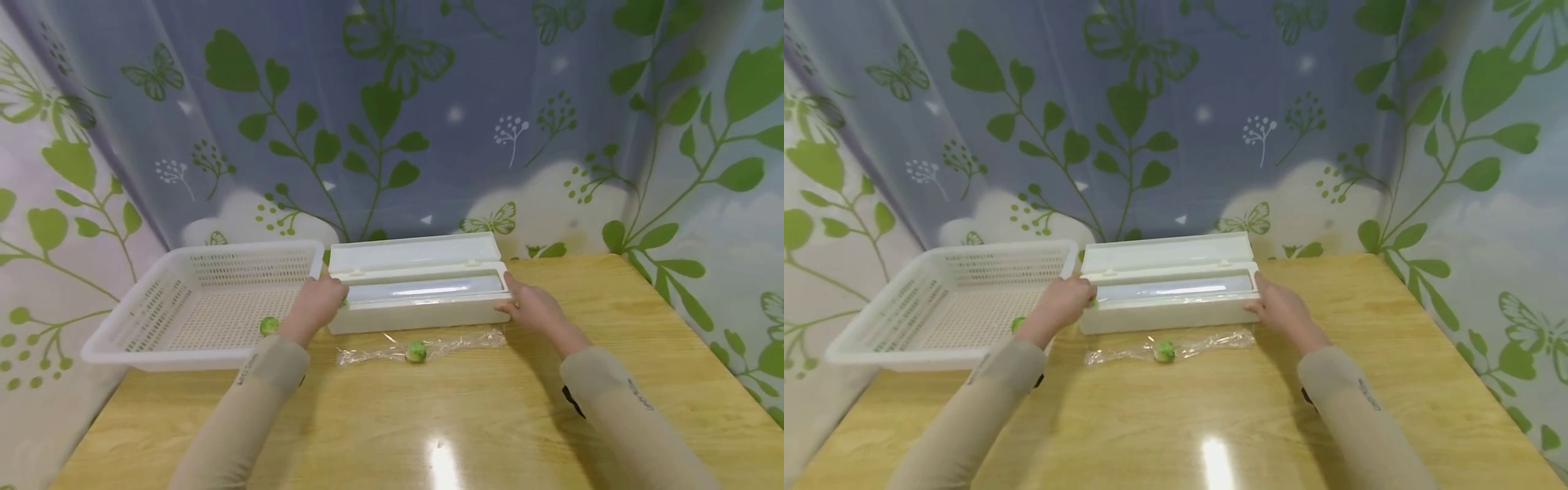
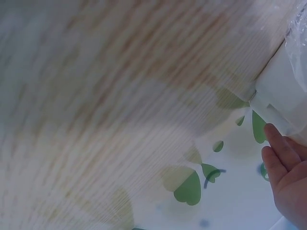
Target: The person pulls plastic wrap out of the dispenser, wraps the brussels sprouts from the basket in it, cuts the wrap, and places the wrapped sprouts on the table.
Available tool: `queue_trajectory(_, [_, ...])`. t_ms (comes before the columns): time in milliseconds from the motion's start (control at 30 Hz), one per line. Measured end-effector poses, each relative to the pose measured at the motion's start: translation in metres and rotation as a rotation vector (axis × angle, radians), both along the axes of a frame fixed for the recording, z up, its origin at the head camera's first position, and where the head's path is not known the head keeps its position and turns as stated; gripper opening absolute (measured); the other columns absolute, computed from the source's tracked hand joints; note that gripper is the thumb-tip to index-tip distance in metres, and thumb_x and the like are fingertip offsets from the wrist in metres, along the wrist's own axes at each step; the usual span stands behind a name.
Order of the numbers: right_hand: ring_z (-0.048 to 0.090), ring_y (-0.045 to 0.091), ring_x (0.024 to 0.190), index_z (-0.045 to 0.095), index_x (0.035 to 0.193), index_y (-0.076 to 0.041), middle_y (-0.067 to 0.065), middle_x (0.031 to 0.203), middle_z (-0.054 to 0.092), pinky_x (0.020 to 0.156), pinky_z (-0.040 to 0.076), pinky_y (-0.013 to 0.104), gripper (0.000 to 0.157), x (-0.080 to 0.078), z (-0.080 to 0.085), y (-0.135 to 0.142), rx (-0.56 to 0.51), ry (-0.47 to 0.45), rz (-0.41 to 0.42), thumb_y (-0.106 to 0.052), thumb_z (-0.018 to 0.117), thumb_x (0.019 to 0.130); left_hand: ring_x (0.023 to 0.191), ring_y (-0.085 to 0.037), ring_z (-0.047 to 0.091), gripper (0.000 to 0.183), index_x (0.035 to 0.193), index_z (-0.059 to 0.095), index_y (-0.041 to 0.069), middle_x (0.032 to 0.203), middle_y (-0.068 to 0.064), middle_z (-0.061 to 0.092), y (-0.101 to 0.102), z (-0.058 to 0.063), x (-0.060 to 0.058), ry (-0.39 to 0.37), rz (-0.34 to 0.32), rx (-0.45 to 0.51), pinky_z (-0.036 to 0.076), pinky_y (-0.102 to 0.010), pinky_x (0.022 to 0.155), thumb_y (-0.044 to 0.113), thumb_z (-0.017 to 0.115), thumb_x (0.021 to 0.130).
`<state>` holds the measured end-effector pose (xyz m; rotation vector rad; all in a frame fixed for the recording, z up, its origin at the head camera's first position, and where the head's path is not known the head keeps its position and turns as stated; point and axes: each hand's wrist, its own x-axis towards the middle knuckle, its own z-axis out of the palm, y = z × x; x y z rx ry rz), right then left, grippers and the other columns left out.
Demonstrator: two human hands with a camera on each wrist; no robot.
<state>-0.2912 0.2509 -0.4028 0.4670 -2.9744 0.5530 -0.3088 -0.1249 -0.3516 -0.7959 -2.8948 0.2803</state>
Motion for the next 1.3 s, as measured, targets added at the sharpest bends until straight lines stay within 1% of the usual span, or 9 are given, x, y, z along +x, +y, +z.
queue_trajectory(200, [0.028,0.01,0.039,0.019,0.136,0.007,0.001,0.047,0.04,0.045,0.033,0.028,0.073,0.001,0.0,0.001,-0.011,-0.011,0.003,-0.031,0.056,0.086,0.069,-0.02,0.053,0.007,0.075,0.061,0.011,0.074,-0.003,0.059,-0.001,-0.003,-0.003,0.004,-0.015,-0.027,0.044,-0.038,0.065,0.005,0.06,0.078])
queue_trajectory(367, [0.03,0.011,0.04,0.018,0.137,0.006,0.002,0.05,0.043,0.047,0.034,0.029,0.074,0.003,-0.002,0.0,-0.008,-0.028,0.004,-0.033,0.055,0.086,0.07,-0.02,0.055,0.005,0.075,0.061,0.011,0.075,-0.002,0.06,-0.005,-0.005,-0.004,0.014,-0.034,-0.018,0.045,-0.039,0.066,0.006,0.063,0.077])
queue_trajectory(433, [0.034,0.012,0.042,0.02,0.136,0.007,0.006,0.055,0.048,0.049,0.036,0.03,0.073,0.003,-0.002,0.0,-0.001,-0.013,-0.002,-0.033,0.056,0.086,0.07,-0.02,0.056,0.004,0.075,0.062,0.011,0.075,-0.002,0.061,-0.006,-0.006,-0.004,0.018,-0.045,-0.003,0.046,-0.039,0.066,0.008,0.065,0.076])
queue_trajectory(600, [0.039,0.015,0.046,0.022,0.135,0.009,0.009,0.063,0.053,0.054,0.039,0.033,0.073,0.004,-0.001,0.0,0.01,-0.006,-0.008,-0.03,0.058,0.085,0.072,-0.019,0.057,0.004,0.079,0.064,0.011,0.077,-0.002,0.063,-0.009,-0.008,-0.004,-0.004,-0.058,0.034,0.046,-0.039,0.068,0.012,0.067,0.075])
queue_trajectory(767, [0.037,0.014,0.043,0.02,0.136,0.007,0.002,0.052,0.045,0.05,0.037,0.031,0.073,0.003,-0.002,0.0,0.011,-0.011,-0.01,-0.031,0.057,0.086,0.073,-0.02,0.058,0.007,0.078,0.064,0.011,0.078,-0.002,0.063,-0.013,-0.009,-0.006,-0.022,-0.058,0.073,0.045,-0.042,0.073,0.016,0.067,0.075])
queue_trajectory(967, [0.033,0.012,0.041,0.019,0.137,0.006,0.001,0.049,0.042,0.046,0.033,0.029,0.073,0.004,-0.002,0.0,0.0,-0.015,-0.023,-0.032,0.056,0.086,0.076,-0.019,0.057,0.006,0.08,0.065,0.012,0.08,0.0,0.064,-0.015,-0.008,-0.008,-0.059,-0.047,0.087,0.042,-0.044,0.077,0.018,0.065,0.077])
queue_trajectory(1067, [0.032,0.012,0.041,0.019,0.137,0.006,0.002,0.05,0.042,0.046,0.033,0.029,0.074,0.004,-0.002,0.001,-0.006,-0.018,-0.022,-0.032,0.056,0.086,0.077,-0.018,0.056,0.005,0.078,0.064,0.013,0.078,0.002,0.063,-0.016,-0.007,-0.008,-0.056,-0.041,0.088,0.039,-0.042,0.077,0.018,0.065,0.077])
queue_trajectory(1200, [0.032,0.013,0.041,0.019,0.137,0.005,0.002,0.052,0.044,0.047,0.034,0.03,0.073,0.004,-0.002,0.0,-0.009,-0.02,-0.023,-0.032,0.056,0.086,0.074,-0.016,0.053,0.007,0.072,0.062,0.015,0.073,0.004,0.06,-0.019,-0.006,-0.007,-0.037,-0.058,0.081,0.036,-0.039,0.071,0.018,0.066,0.076])
queue_trajectory(1300, [0.034,0.013,0.042,0.02,0.137,0.005,0.002,0.053,0.045,0.049,0.036,0.03,0.073,0.002,-0.003,0.0,-0.006,-0.013,-0.014,-0.033,0.056,0.086,0.072,-0.016,0.051,0.008,0.07,0.062,0.015,0.072,0.004,0.059,-0.024,-0.005,-0.006,-0.029,-0.045,0.083,0.035,-0.039,0.07,0.016,0.067,0.075])
